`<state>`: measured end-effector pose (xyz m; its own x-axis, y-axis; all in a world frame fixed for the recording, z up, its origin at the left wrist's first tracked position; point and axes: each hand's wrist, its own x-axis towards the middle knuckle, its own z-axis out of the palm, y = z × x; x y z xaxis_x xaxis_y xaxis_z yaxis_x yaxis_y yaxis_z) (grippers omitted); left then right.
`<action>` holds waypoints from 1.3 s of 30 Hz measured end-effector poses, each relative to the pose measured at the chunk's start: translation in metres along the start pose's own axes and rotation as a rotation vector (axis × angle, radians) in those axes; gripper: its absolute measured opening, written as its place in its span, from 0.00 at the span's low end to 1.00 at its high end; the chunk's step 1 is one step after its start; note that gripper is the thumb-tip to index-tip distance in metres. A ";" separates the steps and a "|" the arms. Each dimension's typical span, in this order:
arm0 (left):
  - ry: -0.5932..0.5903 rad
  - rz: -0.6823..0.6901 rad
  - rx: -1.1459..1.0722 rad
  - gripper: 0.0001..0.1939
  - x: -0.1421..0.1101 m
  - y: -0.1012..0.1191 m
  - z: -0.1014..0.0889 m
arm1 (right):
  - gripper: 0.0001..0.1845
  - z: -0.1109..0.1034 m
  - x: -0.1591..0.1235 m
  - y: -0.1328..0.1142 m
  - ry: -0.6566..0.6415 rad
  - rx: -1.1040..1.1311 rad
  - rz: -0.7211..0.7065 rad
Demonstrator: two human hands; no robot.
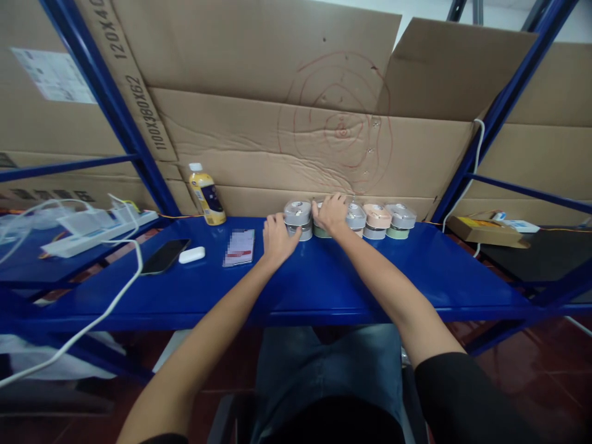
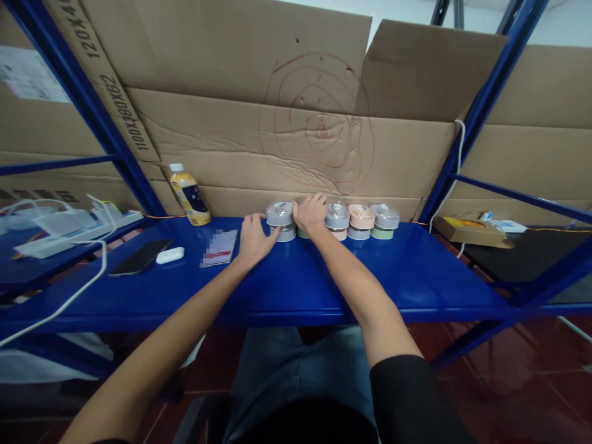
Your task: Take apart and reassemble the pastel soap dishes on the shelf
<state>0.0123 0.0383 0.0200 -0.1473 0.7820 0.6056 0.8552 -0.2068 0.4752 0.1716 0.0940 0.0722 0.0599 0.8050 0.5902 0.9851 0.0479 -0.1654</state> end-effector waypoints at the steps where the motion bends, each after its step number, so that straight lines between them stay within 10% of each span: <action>1: 0.007 -0.061 0.034 0.32 0.009 0.002 0.000 | 0.36 -0.007 -0.003 0.003 0.034 0.013 -0.015; 6: -0.160 -0.253 -0.006 0.56 0.050 0.004 0.021 | 0.32 -0.033 -0.027 0.034 0.208 0.080 -0.050; 13: -0.146 -0.222 -0.089 0.47 0.060 0.001 0.051 | 0.23 -0.022 -0.051 0.086 0.181 0.106 -0.156; 19: -0.115 -0.206 -0.128 0.46 0.054 -0.007 0.050 | 0.33 -0.002 -0.033 0.075 -0.015 -0.039 -0.545; 39: -0.037 -0.215 -0.114 0.47 0.044 0.022 0.049 | 0.27 0.012 -0.026 0.074 -0.022 0.011 -0.387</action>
<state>0.0486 0.0969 0.0259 -0.2999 0.8355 0.4604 0.7444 -0.0968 0.6607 0.2408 0.0835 0.0356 -0.3199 0.7384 0.5937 0.9321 0.3575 0.0576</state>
